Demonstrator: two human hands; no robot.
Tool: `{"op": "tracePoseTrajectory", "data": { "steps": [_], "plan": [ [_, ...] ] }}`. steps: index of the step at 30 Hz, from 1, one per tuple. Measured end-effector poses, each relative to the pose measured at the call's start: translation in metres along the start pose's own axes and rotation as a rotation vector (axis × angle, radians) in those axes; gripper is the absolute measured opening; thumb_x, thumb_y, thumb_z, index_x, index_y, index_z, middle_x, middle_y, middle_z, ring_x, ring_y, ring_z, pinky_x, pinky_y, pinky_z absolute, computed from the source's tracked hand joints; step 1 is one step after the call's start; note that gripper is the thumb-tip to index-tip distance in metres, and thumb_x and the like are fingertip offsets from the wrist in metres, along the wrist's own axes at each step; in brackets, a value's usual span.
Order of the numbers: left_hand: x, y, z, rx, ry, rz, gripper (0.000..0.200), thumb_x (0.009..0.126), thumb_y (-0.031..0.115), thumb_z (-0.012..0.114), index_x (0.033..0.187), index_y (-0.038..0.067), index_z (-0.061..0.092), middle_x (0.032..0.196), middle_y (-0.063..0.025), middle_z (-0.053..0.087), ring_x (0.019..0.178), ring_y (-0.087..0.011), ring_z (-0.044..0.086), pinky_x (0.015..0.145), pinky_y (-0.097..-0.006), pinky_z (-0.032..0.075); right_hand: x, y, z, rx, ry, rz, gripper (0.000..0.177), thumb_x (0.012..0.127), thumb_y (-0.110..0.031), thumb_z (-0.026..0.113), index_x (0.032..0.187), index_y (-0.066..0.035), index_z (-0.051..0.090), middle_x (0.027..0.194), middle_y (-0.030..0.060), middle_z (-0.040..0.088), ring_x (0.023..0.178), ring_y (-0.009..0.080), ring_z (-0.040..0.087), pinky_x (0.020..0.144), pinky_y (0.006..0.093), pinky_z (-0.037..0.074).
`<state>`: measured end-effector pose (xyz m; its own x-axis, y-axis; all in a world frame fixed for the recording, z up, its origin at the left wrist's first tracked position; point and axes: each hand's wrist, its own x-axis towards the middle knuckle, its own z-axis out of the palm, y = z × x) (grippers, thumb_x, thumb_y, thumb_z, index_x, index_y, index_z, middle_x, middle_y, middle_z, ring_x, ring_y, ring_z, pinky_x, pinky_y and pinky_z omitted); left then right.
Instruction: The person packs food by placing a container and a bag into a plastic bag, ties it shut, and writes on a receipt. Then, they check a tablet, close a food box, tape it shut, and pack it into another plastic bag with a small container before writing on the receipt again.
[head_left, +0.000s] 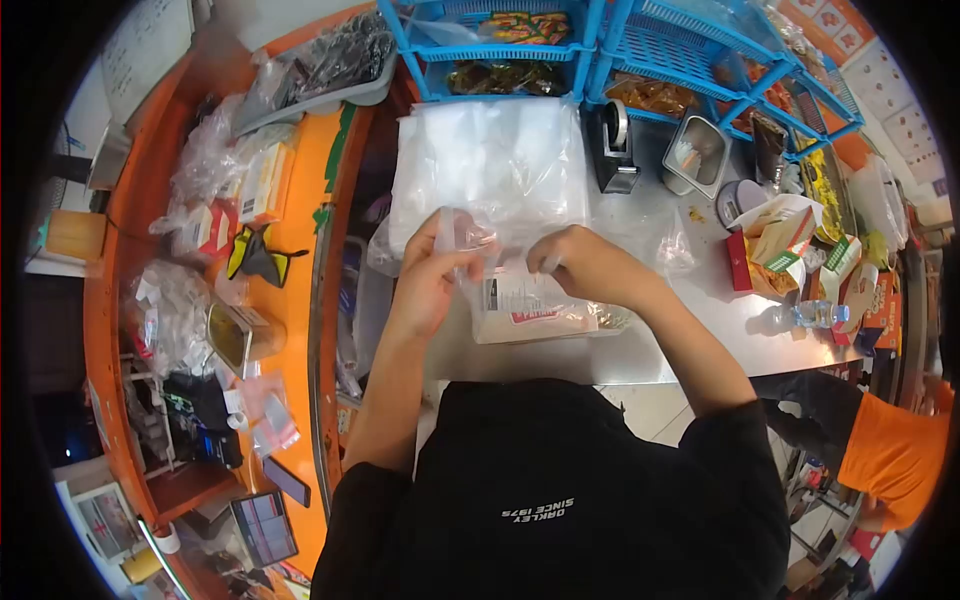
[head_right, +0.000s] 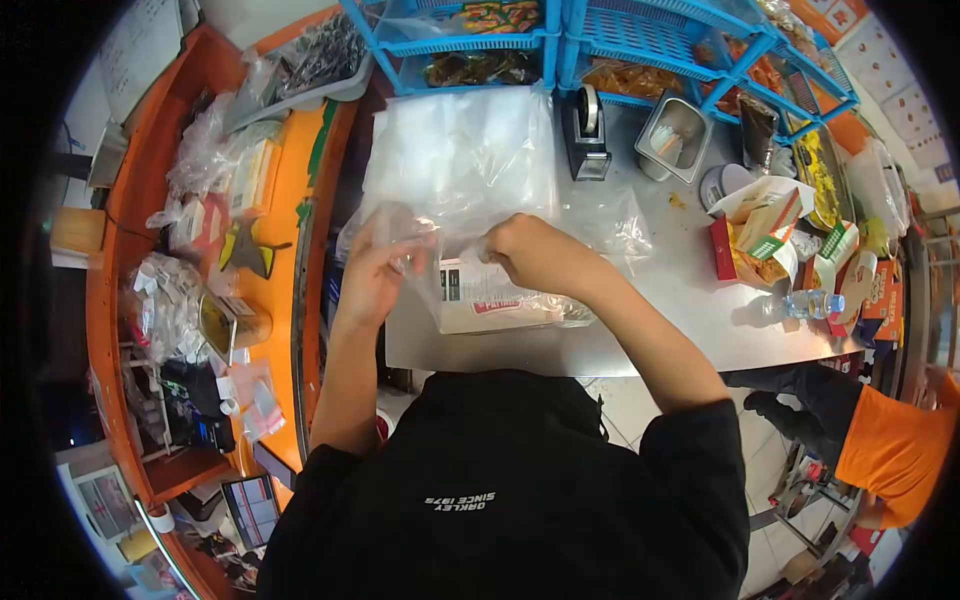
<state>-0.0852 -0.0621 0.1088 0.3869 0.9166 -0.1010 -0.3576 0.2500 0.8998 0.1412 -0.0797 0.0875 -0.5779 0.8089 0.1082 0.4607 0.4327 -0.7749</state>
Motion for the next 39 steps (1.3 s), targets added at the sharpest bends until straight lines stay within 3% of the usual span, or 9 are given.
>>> {"op": "tracePoseTrajectory", "data": {
  "steps": [6,13,17,19,23,26,28,33,39],
  "plan": [
    [-0.026,0.011,0.013,0.089,-0.115,0.042,0.083,0.074,-0.011,0.05,0.147,0.008,0.015,0.141,-0.019,0.038,0.067,-0.0055,0.053,0.058,-0.0202,0.045,0.029,0.04,0.013,-0.401,-0.374,0.312,0.027,0.079,0.002,0.051,0.105,-0.003,0.058,0.103,0.0171,0.06,0.101,0.0333,0.058,0.083,0.0421,0.049],
    [-0.021,0.005,0.017,0.187,0.05,0.203,0.081,0.073,-0.01,0.054,0.145,0.003,0.02,0.148,-0.0169,0.024,0.086,-0.0077,0.057,0.063,-0.0198,0.048,0.049,0.043,0.021,-0.662,-0.608,0.418,0.024,0.078,-0.004,0.053,0.102,-0.003,0.058,0.093,0.0181,0.064,0.089,0.0342,0.062,0.077,0.0406,0.049],
    [-0.029,0.008,0.019,0.222,-0.008,0.216,0.071,0.075,-0.006,0.055,0.14,-0.002,0.029,0.149,-0.0163,0.024,0.091,-0.01,0.057,0.067,-0.0219,0.049,0.023,0.079,0.029,-0.706,-0.501,0.444,0.014,0.076,-0.008,0.058,0.085,-0.004,0.068,0.088,0.0164,0.067,0.085,0.0318,0.065,0.075,0.0397,0.051],
    [-0.031,0.008,0.021,0.294,-0.077,0.209,0.067,0.075,-0.004,0.055,0.138,-0.004,0.033,0.149,-0.016,0.024,0.087,-0.0102,0.058,0.067,-0.0236,0.05,0.019,0.086,0.031,-0.656,-0.226,0.092,0.012,0.075,-0.008,0.058,0.081,-0.004,0.068,0.084,0.0155,0.065,0.084,0.032,0.064,0.074,0.0402,0.051],
    [-0.029,0.001,0.024,0.299,-0.071,0.265,0.061,0.076,-0.006,0.057,0.134,0.002,0.042,0.145,-0.0162,0.029,0.119,-0.0138,0.044,0.073,-0.0236,0.051,0.026,0.061,0.037,-0.693,-0.136,0.145,0.01,0.073,-0.007,0.056,0.076,-0.003,0.065,0.084,0.0154,0.064,0.088,0.031,0.063,0.075,0.0398,0.051],
    [-0.029,0.003,0.025,0.237,-0.061,0.281,0.059,0.076,-0.007,0.056,0.133,0.002,0.044,0.143,-0.0157,0.033,0.12,-0.0147,0.043,0.074,-0.0243,0.05,0.025,0.07,0.039,-0.638,-0.332,0.321,0.022,0.079,-0.012,0.054,0.095,0.001,0.063,0.096,0.0208,0.062,0.095,0.0346,0.06,0.081,0.0417,0.048],
    [-0.032,0.008,0.025,0.222,-0.068,0.286,0.058,0.076,-0.007,0.055,0.132,0.001,0.045,0.142,-0.0153,0.035,0.118,-0.0148,0.045,0.074,-0.0247,0.05,0.019,0.081,0.032,-0.087,-0.514,0.246,0.039,0.086,-0.023,0.05,0.116,0.001,0.052,0.111,0.0256,0.057,0.106,0.0385,0.054,0.092,0.043,0.042],
    [-0.034,0.014,0.024,0.226,-0.108,0.218,0.051,0.078,-0.007,0.055,0.128,0.002,0.05,0.139,-0.0126,0.039,0.105,-0.0125,0.052,0.073,-0.0251,0.051,0.032,0.009,0.028,-0.512,-0.637,0.497,0.054,0.09,-0.031,0.049,0.135,-0.002,0.037,0.125,0.0266,0.049,0.121,0.0384,0.043,0.103,0.0426,0.034],
    [-0.037,0.014,0.015,0.262,-0.115,0.252,0.048,0.079,-0.004,0.056,0.126,0.005,0.053,0.137,-0.0104,0.041,0.097,-0.0089,0.053,0.072,-0.0239,0.05,-0.003,-0.036,-0.01,-0.226,-0.109,0.373,0.03,0.082,-0.01,0.055,0.112,-0.005,0.059,0.106,0.0209,0.06,0.101,0.0363,0.055,0.087,0.0436,0.044]
  ]
}}
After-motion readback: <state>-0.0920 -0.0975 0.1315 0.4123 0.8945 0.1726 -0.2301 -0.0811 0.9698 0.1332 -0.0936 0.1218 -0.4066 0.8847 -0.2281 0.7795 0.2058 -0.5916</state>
